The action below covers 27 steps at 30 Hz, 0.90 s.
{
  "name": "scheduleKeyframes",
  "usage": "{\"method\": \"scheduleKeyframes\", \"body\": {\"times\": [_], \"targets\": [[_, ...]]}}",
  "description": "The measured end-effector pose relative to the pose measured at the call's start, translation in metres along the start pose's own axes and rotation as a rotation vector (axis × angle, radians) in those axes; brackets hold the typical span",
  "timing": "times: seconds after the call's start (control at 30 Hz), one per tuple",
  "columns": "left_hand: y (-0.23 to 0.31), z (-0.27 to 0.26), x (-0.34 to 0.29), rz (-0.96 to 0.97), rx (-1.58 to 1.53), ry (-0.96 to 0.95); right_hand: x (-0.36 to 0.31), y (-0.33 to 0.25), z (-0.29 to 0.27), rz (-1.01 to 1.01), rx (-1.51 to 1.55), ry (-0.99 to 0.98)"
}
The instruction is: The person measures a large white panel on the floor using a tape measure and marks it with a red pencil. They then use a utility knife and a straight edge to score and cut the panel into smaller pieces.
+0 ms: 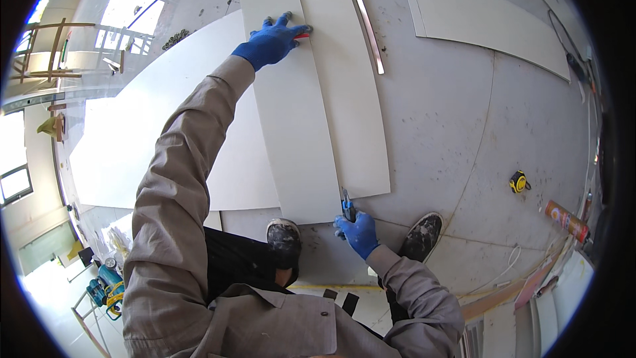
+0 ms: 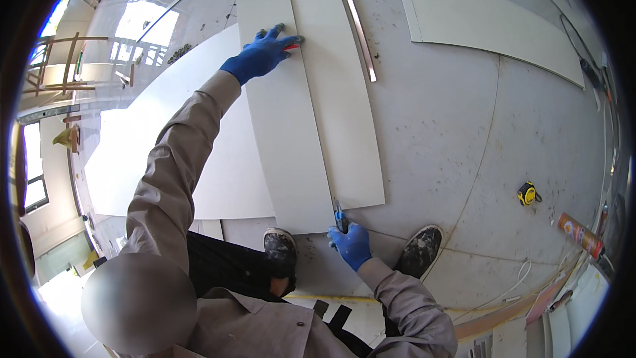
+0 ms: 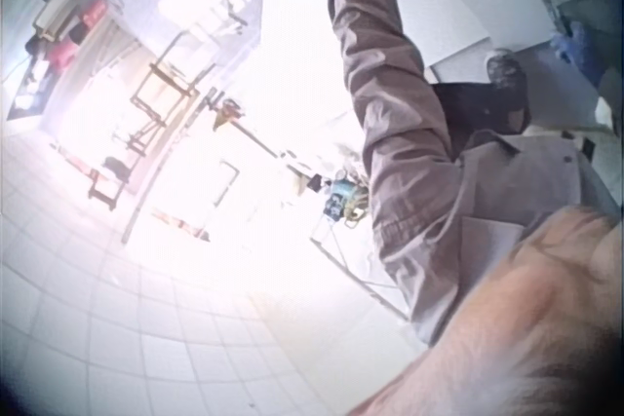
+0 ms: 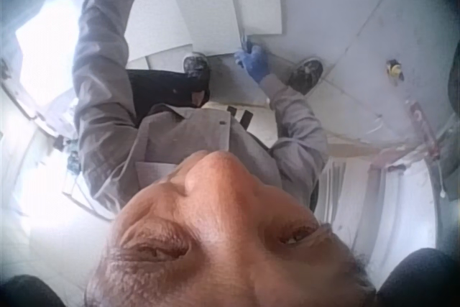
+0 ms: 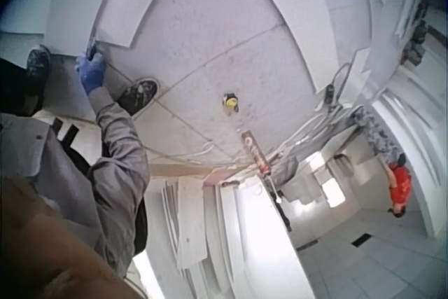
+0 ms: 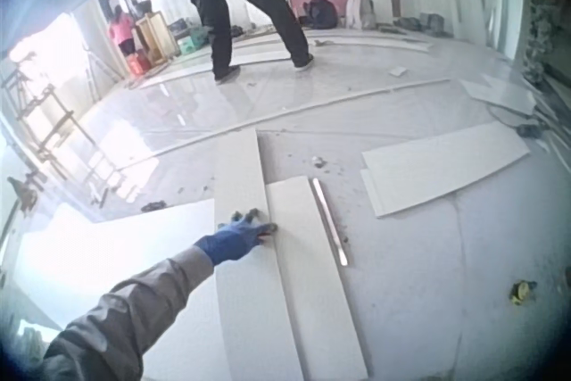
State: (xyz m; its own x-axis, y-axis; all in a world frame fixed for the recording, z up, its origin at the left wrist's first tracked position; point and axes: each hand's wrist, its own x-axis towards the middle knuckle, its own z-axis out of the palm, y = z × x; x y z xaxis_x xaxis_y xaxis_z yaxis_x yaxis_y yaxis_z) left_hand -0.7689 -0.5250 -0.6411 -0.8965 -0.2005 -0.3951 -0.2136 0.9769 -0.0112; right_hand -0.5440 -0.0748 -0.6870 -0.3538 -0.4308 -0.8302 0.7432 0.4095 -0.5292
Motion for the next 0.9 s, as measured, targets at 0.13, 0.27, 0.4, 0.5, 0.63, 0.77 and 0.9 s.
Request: {"method": "scheduleKeyframes", "body": {"times": [0.13, 0.27, 0.4, 0.5, 0.63, 0.77, 0.9], "targets": [[-0.005, 0.004, 0.003, 0.053, -0.027, 0.042, -0.001, -0.002, 0.001, -0.007, -0.04, 0.017], [-0.013, 0.012, -0.005, 0.041, -0.028, 0.183, -0.003, -0.006, 0.001, -0.006, -0.043, 0.017], [-0.033, 0.023, -0.016, -0.224, -0.062, 0.229, -0.003, -0.007, 0.002, 0.01, -0.053, 0.021], [-0.047, 0.032, -0.017, -0.299, -0.217, 0.23, -0.003, -0.007, 0.002, 0.007, -0.008, 0.013], [-0.052, 0.042, -0.011, -0.227, -0.189, 0.247, -0.004, -0.006, 0.001, 0.018, 0.052, -0.003], [-0.05, 0.044, -0.011, -0.226, -0.197, 0.289, -0.004, -0.006, -0.002, 0.023, 0.11, -0.032], [-0.049, 0.041, -0.014, -0.207, -0.208, 0.288, -0.005, -0.007, -0.002, 0.027, 0.119, -0.037]]}}
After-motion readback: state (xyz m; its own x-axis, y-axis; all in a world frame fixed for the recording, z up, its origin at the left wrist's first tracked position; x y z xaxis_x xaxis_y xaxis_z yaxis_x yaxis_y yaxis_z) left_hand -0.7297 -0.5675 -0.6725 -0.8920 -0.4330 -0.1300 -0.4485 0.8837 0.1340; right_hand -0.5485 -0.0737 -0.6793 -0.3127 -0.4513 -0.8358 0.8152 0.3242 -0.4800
